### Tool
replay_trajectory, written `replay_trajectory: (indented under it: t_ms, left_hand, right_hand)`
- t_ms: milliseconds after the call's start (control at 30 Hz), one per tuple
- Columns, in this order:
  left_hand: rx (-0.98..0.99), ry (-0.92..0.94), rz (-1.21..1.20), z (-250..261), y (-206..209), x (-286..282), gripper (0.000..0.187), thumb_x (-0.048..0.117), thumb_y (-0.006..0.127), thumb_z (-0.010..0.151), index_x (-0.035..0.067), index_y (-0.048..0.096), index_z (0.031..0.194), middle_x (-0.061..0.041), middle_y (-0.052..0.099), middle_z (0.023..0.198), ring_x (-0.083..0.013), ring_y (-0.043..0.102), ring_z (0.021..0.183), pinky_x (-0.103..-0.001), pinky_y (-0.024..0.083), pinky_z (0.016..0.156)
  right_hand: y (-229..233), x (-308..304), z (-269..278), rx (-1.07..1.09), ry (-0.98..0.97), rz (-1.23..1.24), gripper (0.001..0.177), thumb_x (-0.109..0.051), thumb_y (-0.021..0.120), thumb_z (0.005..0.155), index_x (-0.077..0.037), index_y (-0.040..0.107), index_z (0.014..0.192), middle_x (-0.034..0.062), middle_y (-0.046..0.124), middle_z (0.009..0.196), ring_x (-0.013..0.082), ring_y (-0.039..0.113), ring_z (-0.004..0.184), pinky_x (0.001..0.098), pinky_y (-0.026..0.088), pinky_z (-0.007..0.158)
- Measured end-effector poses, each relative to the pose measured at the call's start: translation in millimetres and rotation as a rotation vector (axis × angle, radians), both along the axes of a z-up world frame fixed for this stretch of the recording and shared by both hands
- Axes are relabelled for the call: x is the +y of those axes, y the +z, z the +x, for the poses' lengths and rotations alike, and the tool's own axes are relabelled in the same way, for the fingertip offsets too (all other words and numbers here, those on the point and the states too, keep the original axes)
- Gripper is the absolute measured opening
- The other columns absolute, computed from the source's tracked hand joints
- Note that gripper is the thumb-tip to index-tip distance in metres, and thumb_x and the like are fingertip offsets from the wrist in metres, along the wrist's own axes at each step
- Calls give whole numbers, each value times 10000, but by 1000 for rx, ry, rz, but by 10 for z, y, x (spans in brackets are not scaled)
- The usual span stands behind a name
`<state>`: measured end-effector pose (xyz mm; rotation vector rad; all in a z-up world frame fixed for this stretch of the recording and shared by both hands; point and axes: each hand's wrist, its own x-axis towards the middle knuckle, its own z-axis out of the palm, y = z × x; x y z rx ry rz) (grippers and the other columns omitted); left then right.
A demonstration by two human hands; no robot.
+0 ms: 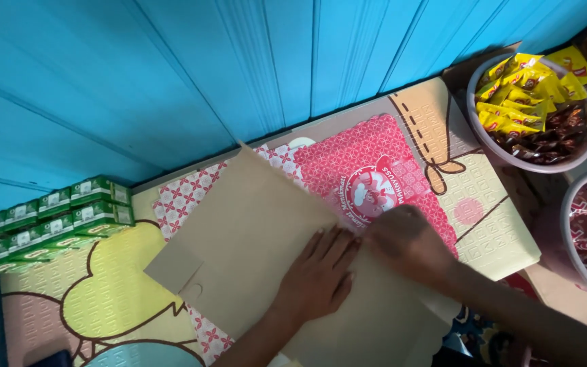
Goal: Manually folding the corners and edges of a cardboard template to assemble a box.
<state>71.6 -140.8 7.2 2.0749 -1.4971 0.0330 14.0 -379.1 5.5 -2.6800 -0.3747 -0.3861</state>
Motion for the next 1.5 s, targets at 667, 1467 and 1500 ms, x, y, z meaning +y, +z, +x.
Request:
replay_trajectory:
  t_ms: [667,1467,1500]
  left_hand:
    - [-2,-79,2,-5,-43,-12,527,257,495,1015,-38,540,1450,-195,555,1475,-368,469,1428,-498,331,1207]
    - [-22,-117,47,11,-11,-2,621,383,490,1033,21,452,1537,-150,498,1572,-341,419,1480,-512,283,1218]
    - [-26,-113,46,8,-12,-3,585,384,496,1033,19,502,1490,-146,514,1555,-345,424,1474,-515,293,1210]
  right_hand:
    - [-118,-112,-14,-22,-49,113,111,-143,711,843,-144,726,954,37,737,894,274,676,818,453,481,839]
    - [-202,-188,-67,-19,18,-4,136,-193,689,908,-193,722,1040,7,717,974,285,652,916,455,461,831]
    - [-132,-166,-47,-21,-54,32,163,-212,747,885,-165,750,1041,33,731,966,279,671,874,438,502,804]
